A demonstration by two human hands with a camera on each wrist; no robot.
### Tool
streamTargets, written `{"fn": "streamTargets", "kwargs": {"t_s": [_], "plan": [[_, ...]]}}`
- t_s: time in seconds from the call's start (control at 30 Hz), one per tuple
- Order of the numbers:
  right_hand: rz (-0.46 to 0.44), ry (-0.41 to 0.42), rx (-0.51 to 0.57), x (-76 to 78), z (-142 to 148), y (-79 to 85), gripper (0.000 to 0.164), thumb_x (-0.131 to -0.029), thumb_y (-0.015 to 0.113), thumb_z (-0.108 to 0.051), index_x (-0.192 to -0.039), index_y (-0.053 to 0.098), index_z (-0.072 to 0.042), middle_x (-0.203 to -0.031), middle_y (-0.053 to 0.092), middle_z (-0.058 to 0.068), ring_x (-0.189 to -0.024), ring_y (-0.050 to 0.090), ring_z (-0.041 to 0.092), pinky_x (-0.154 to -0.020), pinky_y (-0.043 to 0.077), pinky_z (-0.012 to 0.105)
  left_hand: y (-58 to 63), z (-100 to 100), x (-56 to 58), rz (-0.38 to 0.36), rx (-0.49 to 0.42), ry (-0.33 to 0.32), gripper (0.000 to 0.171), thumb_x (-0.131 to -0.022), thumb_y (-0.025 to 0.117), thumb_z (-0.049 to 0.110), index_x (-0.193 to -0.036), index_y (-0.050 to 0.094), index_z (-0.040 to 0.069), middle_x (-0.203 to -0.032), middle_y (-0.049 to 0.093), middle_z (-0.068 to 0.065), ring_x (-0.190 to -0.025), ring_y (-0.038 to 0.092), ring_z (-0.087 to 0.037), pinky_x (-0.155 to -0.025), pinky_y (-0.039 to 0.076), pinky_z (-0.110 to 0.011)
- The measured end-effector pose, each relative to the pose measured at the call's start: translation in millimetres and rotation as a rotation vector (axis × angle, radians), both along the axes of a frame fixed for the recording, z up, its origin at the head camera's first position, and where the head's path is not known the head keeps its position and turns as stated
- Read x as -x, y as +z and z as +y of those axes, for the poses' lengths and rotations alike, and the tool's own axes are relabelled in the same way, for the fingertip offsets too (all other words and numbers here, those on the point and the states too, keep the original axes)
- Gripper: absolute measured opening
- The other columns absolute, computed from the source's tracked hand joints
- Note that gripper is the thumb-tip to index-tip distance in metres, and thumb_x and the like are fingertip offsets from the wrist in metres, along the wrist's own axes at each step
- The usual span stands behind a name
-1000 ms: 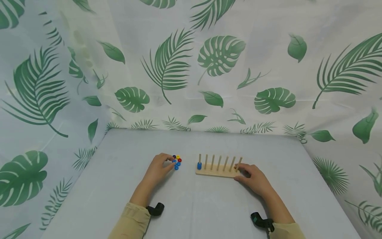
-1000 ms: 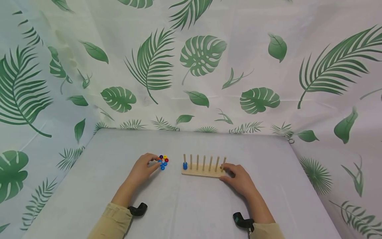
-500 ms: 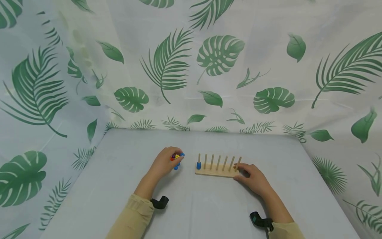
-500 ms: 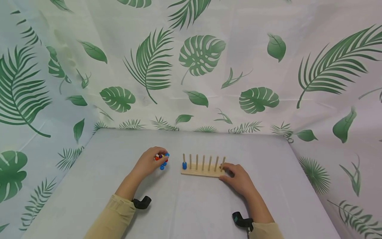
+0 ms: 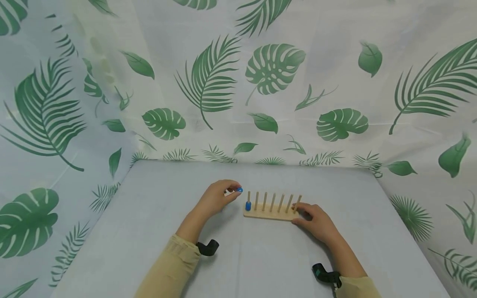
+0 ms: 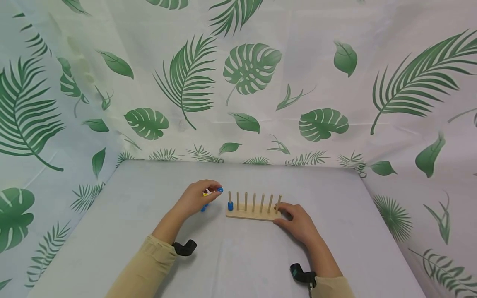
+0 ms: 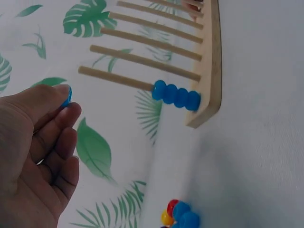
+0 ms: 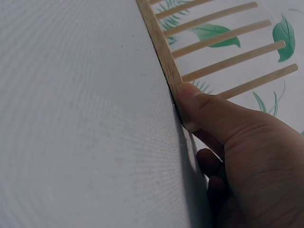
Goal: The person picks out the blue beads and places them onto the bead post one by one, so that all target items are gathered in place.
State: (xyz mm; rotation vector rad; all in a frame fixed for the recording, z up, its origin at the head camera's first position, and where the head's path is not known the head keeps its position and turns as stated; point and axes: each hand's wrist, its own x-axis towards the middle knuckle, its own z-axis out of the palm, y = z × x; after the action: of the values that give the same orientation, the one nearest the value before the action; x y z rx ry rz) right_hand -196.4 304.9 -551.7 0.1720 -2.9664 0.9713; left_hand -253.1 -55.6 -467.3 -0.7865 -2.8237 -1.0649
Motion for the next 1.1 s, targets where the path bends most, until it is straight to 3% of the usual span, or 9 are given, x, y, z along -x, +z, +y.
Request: {"fn": "streamTargets", "kwargs": {"t_s": [0.47, 0.8, 1.1], "plan": [[0.007, -0.001, 0.003, 0.6, -1, -0.5, 0.053, -0.084, 0.075, -0.047, -0.128, 0.064, -0.021, -0.125, 0.063, 0.01, -0.114, 0.058, 0.031, -0.097, 0.046, 0.055, 4.2, 18, -3.1, 0.026, -0.008, -0.047, 0.027, -0.098, 0.063, 0.03, -0.121, 0.068, 0.017, -0.115, 0.069, 0.004, -0.102, 0.061, -0.011, -0.089, 0.052, -0.032], [-0.017, -0.014, 0.009, 0.0, 0, 0.4, 0.054, -0.083, 0.075, -0.049, -0.129, 0.063, -0.022, -0.126, 0.062, 0.011, -0.117, 0.056, 0.033, -0.099, 0.045, 0.057, 2.1, 23, -4.2, -0.007, 0.002, -0.056, 0.028, -0.098, 0.062, 0.031, -0.123, 0.067, 0.019, -0.117, 0.068, 0.004, -0.104, 0.061, -0.012, -0.091, 0.051, -0.034], [-0.004, -0.013, 0.012, -0.3, -1, -0.3, 0.052, -0.083, 0.076, -0.047, -0.128, 0.064, -0.023, -0.124, 0.063, 0.01, -0.114, 0.057, 0.031, -0.097, 0.046, 0.056, -8.7, 24, -3.2, 0.0, 0.01, -0.064, 0.027, -0.098, 0.062, 0.03, -0.121, 0.068, 0.017, -0.113, 0.069, 0.004, -0.103, 0.062, -0.014, -0.088, 0.051, -0.032]]}}
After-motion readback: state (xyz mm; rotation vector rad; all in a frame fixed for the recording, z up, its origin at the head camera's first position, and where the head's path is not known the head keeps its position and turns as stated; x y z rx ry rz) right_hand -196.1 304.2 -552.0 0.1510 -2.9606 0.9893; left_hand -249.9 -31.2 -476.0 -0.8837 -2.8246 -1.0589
